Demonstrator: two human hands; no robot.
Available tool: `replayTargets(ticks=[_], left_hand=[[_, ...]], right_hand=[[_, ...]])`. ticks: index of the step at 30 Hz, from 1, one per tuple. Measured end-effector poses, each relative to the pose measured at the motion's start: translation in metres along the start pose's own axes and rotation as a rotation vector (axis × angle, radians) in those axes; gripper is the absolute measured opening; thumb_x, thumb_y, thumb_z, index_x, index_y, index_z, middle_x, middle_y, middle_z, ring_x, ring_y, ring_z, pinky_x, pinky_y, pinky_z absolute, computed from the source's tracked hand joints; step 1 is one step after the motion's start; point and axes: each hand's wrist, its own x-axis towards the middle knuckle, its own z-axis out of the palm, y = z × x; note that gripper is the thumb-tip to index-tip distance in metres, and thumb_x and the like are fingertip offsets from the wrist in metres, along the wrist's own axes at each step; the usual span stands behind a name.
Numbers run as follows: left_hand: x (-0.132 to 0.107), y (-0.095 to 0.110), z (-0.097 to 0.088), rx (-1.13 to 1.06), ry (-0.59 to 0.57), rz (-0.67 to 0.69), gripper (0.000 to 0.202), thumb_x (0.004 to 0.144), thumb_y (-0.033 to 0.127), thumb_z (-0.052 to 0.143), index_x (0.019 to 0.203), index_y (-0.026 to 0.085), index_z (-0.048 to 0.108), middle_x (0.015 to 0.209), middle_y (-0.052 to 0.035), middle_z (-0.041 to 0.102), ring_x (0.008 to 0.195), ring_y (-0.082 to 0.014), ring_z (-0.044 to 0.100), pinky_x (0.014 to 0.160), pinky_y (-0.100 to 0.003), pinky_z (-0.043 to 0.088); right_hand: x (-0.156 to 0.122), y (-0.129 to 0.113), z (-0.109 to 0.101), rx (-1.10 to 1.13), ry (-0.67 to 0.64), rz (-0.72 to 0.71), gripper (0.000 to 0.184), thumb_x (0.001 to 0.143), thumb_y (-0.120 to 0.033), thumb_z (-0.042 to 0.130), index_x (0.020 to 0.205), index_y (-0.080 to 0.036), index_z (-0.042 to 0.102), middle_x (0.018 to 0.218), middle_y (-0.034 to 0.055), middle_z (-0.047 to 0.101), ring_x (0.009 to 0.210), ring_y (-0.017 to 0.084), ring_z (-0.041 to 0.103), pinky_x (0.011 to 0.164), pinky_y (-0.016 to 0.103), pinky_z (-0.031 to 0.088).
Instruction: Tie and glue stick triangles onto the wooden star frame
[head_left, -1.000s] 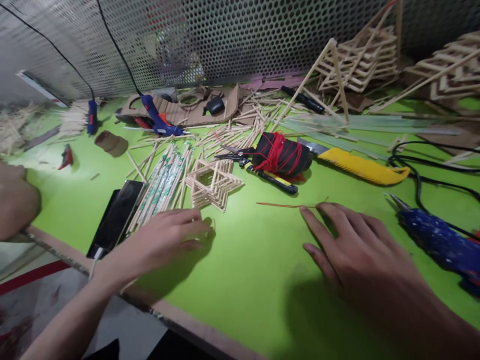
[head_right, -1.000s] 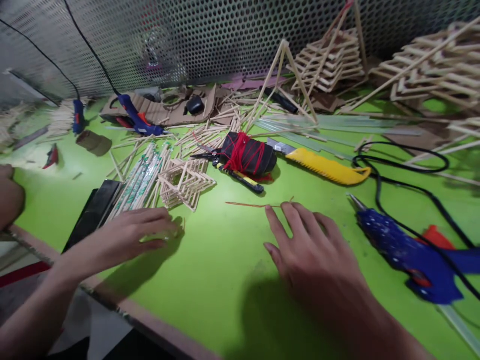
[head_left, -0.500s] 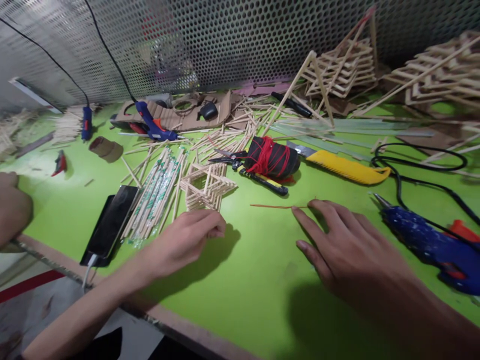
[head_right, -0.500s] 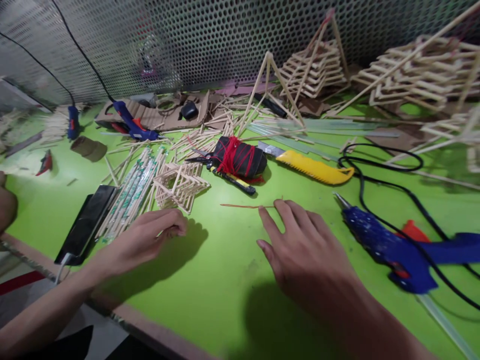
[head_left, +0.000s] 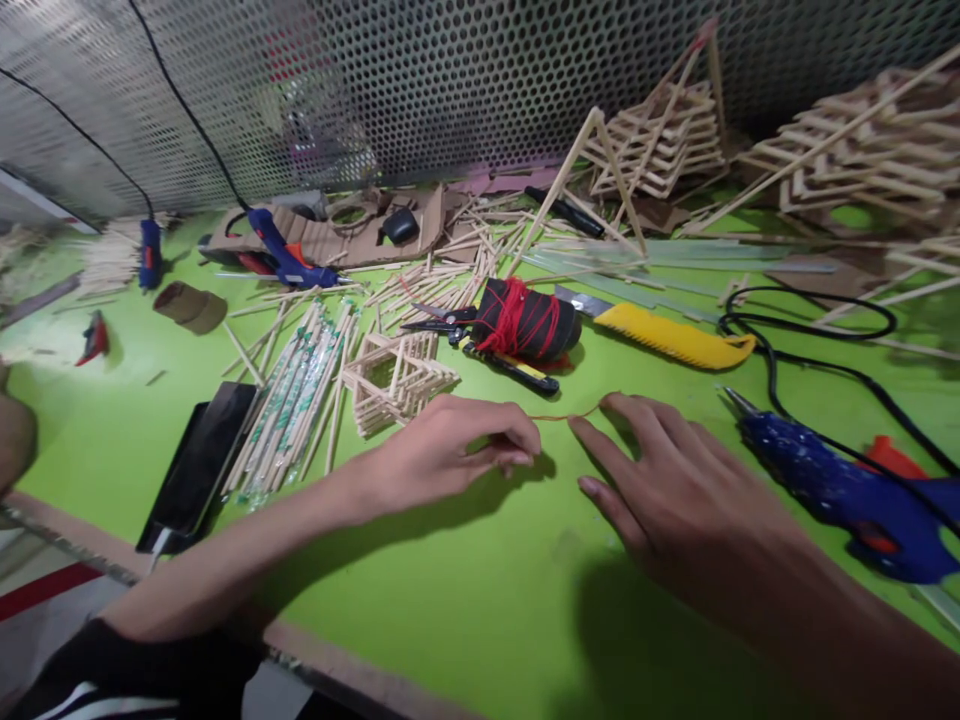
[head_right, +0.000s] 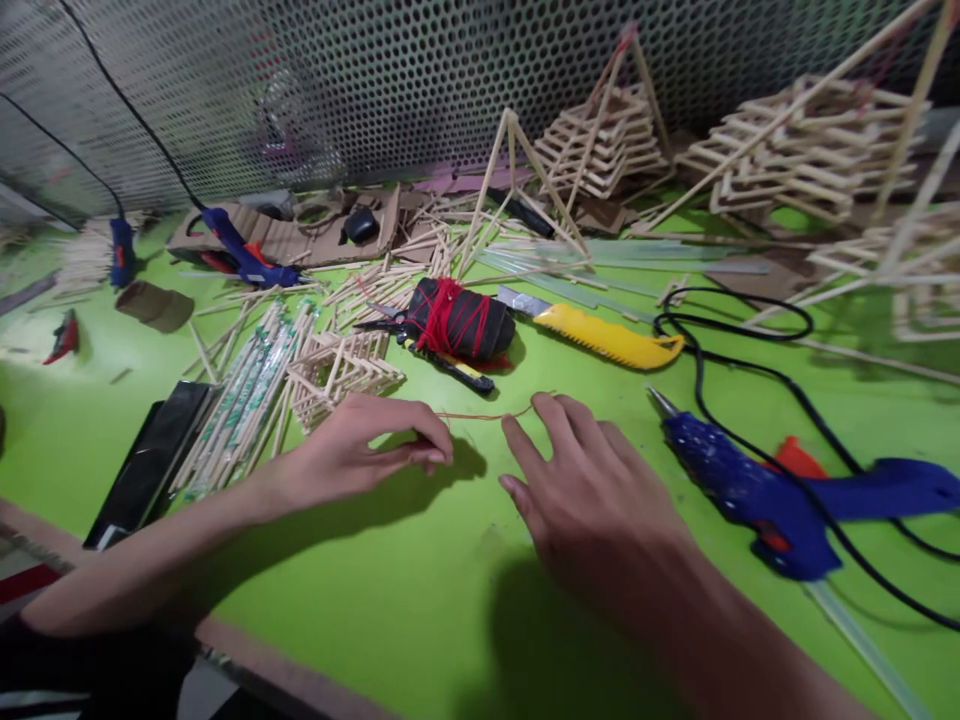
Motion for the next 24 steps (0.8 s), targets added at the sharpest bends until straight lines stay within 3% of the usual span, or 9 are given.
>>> replayTargets(ticks=[4,9,17,21,24], left_hand=[[0.005,0.0,-0.003,-0.04,0.008,-0.056,0.012,0.091,0.013,0.063,0.1,0.017,0.07,0.093,-0.0012,0.076,0.074,-0.0077,0.071,0.066,-0.019,0.06],[0.008,0.002,-0.003,-0.068,0.03,-0.07,0.018,0.089,0.007,0.063,0.104,0.016,0.07,0.097,-0.0008,0.076,0.08,-0.0066,0.072,0.071,-0.017,0.061],[0.018,-0.001,0.001,-0.134,0.003,-0.163,0.033,0.088,0.002,0.061,0.119,0.015,0.06,0.101,-0.0056,0.076,0.092,-0.0132,0.074,0.077,-0.025,0.063],[0.022,-0.003,0.003,-0.194,-0.003,-0.133,0.046,0.087,0.002,0.062,0.129,0.016,0.049,0.098,-0.0049,0.076,0.093,-0.0136,0.074,0.078,-0.024,0.061],[0.024,-0.001,0.002,-0.258,0.012,-0.163,0.046,0.088,0.005,0.063,0.128,0.017,0.044,0.094,-0.0045,0.075,0.09,-0.0145,0.074,0.069,-0.021,0.06]], right_hand=[[0.002,0.003,0.0,-0.003,0.025,-0.015,0.039,0.101,-0.03,0.037,0.123,-0.01,0.063,0.122,0.0216,0.057,0.113,0.034,0.053,0.085,0.045,0.052],[0.007,0.005,-0.005,-0.023,-0.051,-0.07,0.037,0.1,-0.026,0.044,0.125,-0.007,0.063,0.127,0.0248,0.056,0.117,0.038,0.052,0.086,0.048,0.052],[0.018,0.005,-0.007,0.083,0.103,-0.06,0.032,0.098,-0.021,0.041,0.113,-0.004,0.063,0.11,0.0203,0.06,0.101,0.032,0.056,0.081,0.045,0.052],[0.026,0.004,-0.013,0.256,0.124,0.009,0.034,0.098,-0.021,0.046,0.126,-0.004,0.055,0.111,0.0172,0.06,0.095,0.026,0.059,0.078,0.038,0.052],[0.031,0.003,-0.011,0.476,0.11,0.105,0.038,0.098,-0.023,0.048,0.134,-0.011,0.05,0.114,0.0126,0.059,0.096,0.022,0.06,0.08,0.034,0.051]])
